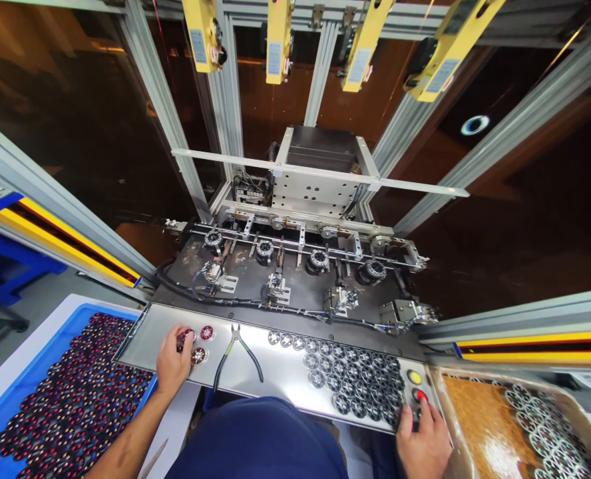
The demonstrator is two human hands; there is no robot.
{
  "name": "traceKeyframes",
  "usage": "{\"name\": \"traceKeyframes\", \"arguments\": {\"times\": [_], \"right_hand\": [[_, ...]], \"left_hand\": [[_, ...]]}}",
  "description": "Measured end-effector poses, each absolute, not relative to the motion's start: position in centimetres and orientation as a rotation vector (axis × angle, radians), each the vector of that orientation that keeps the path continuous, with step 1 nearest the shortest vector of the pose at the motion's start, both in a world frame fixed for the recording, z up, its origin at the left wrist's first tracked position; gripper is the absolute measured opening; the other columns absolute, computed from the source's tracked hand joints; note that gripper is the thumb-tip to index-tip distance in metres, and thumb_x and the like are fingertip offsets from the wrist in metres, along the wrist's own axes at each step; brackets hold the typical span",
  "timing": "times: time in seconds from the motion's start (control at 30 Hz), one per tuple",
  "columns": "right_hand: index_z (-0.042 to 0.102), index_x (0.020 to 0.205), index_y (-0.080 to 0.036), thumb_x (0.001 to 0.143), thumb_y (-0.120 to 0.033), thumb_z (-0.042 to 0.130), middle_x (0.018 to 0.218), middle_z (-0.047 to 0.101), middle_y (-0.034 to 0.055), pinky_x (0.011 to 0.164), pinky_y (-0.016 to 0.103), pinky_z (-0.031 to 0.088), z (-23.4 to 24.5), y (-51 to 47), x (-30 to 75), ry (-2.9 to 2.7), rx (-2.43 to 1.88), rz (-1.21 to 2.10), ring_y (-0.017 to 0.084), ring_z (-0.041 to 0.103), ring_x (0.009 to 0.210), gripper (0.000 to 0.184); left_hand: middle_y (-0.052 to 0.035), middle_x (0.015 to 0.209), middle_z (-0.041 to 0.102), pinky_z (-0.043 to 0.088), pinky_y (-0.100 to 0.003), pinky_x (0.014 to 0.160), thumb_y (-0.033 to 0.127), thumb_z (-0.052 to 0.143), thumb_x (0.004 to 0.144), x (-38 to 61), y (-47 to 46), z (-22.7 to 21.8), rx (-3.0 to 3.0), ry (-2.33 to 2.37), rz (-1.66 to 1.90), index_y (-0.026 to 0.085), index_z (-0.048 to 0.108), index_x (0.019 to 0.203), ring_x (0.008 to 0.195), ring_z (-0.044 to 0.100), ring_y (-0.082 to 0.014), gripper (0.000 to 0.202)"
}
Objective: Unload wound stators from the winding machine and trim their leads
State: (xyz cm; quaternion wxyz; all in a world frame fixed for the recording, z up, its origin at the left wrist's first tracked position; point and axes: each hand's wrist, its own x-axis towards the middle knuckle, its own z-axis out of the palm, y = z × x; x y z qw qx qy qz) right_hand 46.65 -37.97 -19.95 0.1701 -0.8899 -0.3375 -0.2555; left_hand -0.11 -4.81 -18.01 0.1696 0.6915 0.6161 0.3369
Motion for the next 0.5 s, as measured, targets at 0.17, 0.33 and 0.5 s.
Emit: {"name": "traceKeyframes", "arguments": {"times": [0.17, 0.33, 0.5], "right_hand": [[0.069, 0.111, 0.002, 0.095, -0.061, 0.026, 0.103, 0.067, 0.0269, 0.07, 0.043, 0.048, -19.96, -38.01, 46.82, -0.963, -2.541, -0.737, 0.035, 0.063, 0.088, 0.078], [0.068, 0.113, 0.0, 0.095, -0.058, 0.03, 0.103, 0.067, 0.026, 0.072, 0.043, 0.049, -20.27, -38.33, 47.18, -0.996, -2.565, -0.728, 0.035, 0.063, 0.089, 0.072], [0.069, 0.112, 0.001, 0.095, -0.057, 0.03, 0.102, 0.068, 0.0266, 0.071, 0.044, 0.05, -20.39, -38.34, 47.33, -1.024, -2.572, -0.775, 0.036, 0.063, 0.089, 0.072]], "left_hand": [[-0.009, 0.113, 0.065, 0.05, -0.05, 0.095, 0.043, 0.056, 0.094, -0.07, -4.81, -18.15, 1.971, 1.755, 0.972, 0.016, 0.056, 0.125, 0.106, 0.063, -0.0243, 0.041], [-0.0093, 0.117, 0.064, 0.051, -0.048, 0.093, 0.04, 0.057, 0.093, -0.2, -4.74, -18.45, 1.971, 1.767, 0.963, 0.017, 0.057, 0.124, 0.105, 0.063, -0.0237, 0.039], [-0.0095, 0.119, 0.064, 0.052, -0.048, 0.092, 0.038, 0.058, 0.093, -0.22, -4.68, -18.57, 1.971, 1.774, 0.959, 0.017, 0.057, 0.124, 0.106, 0.063, -0.0236, 0.037]]}}
